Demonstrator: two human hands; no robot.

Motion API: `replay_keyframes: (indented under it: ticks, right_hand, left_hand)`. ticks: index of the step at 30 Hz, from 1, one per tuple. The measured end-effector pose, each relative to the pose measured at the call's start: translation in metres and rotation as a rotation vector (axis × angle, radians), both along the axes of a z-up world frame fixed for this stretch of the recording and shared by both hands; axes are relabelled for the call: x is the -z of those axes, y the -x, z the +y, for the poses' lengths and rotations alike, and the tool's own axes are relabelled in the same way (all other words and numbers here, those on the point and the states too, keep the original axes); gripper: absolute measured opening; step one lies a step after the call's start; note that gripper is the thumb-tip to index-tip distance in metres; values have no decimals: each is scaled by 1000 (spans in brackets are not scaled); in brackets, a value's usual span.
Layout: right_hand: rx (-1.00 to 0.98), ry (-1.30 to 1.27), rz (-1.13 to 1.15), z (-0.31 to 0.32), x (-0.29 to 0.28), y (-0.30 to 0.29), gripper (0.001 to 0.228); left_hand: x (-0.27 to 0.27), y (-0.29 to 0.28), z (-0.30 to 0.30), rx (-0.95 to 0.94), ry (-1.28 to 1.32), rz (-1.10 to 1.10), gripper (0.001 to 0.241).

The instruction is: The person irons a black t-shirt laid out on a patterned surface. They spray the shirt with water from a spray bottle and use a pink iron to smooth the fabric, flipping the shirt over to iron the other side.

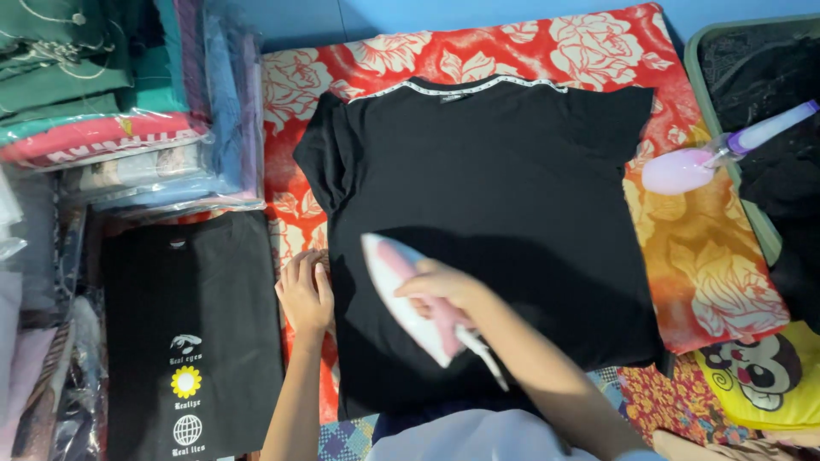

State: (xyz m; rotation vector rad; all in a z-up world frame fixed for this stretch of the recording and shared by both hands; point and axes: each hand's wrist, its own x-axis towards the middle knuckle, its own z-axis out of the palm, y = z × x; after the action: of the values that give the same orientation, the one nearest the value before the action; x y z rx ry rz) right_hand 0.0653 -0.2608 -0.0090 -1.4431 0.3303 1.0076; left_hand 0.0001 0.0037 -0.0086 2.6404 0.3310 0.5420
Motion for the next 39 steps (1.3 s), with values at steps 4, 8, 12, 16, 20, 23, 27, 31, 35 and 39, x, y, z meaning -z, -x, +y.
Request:
replay_keyframes:
  ticks: [4, 8, 12, 16, 20, 23, 27, 31, 35, 39]
  right_hand:
    - [-210, -63, -96, 64, -44, -24, 46]
    - [-130, 43, -213, 15, -20, -81, 43]
    - [197, 129, -243, -103, 7, -131, 44]
    - [458, 178, -237, -232, -29, -120, 39]
    - [461, 481, -406, -348, -18, -92, 63]
    - [-224, 1553, -537, -388, -5, -84, 76]
    - [-220, 1165, -693, -341, -42, -46, 54]
    - [-442, 779, -717, -238, -131, -31, 61]
    - [-548, 998, -895, -187, -120, -50, 66]
    - [-327, 1263, -1056, -148, -108, -88, 53]
  left_hand:
    - [-7, 2, -3, -9, 6, -6, 24]
    - [-4, 1, -1, -13, 5, -4, 26]
    - [-5, 2, 0, 10, -1, 21, 27]
    - [-3, 1, -2, -19, -25, 23, 24]
    - [0, 0, -3, -25, -65, 21, 26]
    - [-7, -1, -7, -4, 9, -31, 34]
    - [7, -1, -8, -67, -72, -23, 38]
    - [40, -11, -7, -191, -121, -56, 40]
    - [39, -13, -10, -220, -122, -27, 40]
    - [17, -14, -17, -225, -128, -15, 42]
